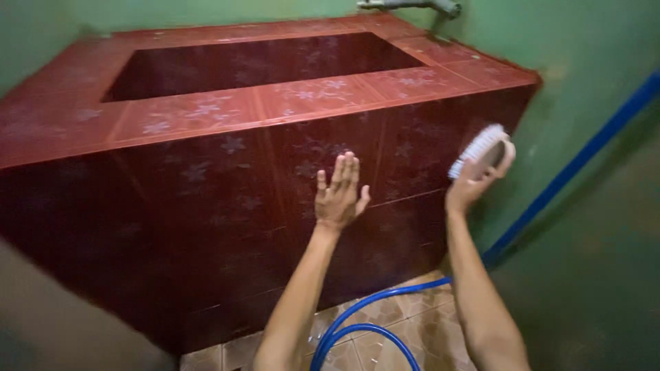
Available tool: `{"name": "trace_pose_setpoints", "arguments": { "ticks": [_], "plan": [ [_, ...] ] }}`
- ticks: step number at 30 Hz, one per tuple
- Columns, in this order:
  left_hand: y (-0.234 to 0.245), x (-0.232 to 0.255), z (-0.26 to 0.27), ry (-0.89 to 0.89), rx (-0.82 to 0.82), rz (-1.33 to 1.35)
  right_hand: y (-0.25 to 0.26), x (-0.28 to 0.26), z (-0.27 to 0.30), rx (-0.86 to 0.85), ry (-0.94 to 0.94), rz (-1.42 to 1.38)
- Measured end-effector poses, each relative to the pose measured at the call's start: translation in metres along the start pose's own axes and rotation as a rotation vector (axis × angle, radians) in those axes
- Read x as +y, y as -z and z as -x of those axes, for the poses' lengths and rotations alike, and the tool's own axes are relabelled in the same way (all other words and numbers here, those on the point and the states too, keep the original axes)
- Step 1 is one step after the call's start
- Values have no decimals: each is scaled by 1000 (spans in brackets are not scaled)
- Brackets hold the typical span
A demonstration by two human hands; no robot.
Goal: The person scrubs the tiled exterior of a bathtub with a brush before scrubbing the floor tiles around a blue hose.
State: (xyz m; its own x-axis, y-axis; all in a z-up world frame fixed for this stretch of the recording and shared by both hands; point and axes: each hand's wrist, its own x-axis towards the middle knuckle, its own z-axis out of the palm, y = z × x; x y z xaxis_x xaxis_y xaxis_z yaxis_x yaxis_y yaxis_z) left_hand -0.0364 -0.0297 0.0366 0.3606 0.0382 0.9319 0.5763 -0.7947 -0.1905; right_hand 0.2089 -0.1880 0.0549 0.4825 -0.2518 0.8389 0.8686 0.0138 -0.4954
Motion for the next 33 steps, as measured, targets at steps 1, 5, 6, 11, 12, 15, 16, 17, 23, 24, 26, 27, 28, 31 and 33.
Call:
{"name": "trace_pose_setpoints", "arguments": {
  "ticks": [1,5,6,11,12,15,16,17,23,24,26,27,28,31,33],
  "plan": [
    [7,-1,-1,1,-3,11,7,6,4,-8,-123,-28],
    [37,-9,-2,-6,-112,109,22,-9,26,-61,-265,-96],
    [42,-16,-3,16,-82,145,20,-20,30,-72,-171,-64],
    [58,-70,26,144,-48,148,-7,-70,81,-213,206,25],
    [56,-76,28,108,-30,106,-12,-73,83,-259,155,-22],
    [43,-85,40,38,-1,7,-18,-69,90,-334,66,-62],
    [35,-84,41,48,8,-11,-15,-58,77,-312,95,-15],
    [28,-82,43,58,16,-29,-12,-47,66,-290,124,33],
    [18,-82,49,65,47,-77,18,29,3,-52,-165,-71],
    [17,-82,47,67,47,-80,24,39,0,-52,-268,-117],
    [16,-80,47,74,33,-67,11,46,3,-22,-122,-202],
    [14,-80,48,80,-1,-73,11,46,-4,-14,-52,-232],
    [13,-80,52,81,-45,-79,5,40,2,24,9,-196],
    [9,-75,58,69,-17,-61,-13,-13,57,-56,63,93],
    [7,-76,58,59,-11,-80,-37,-53,94,-214,46,-215]
  ]
}}
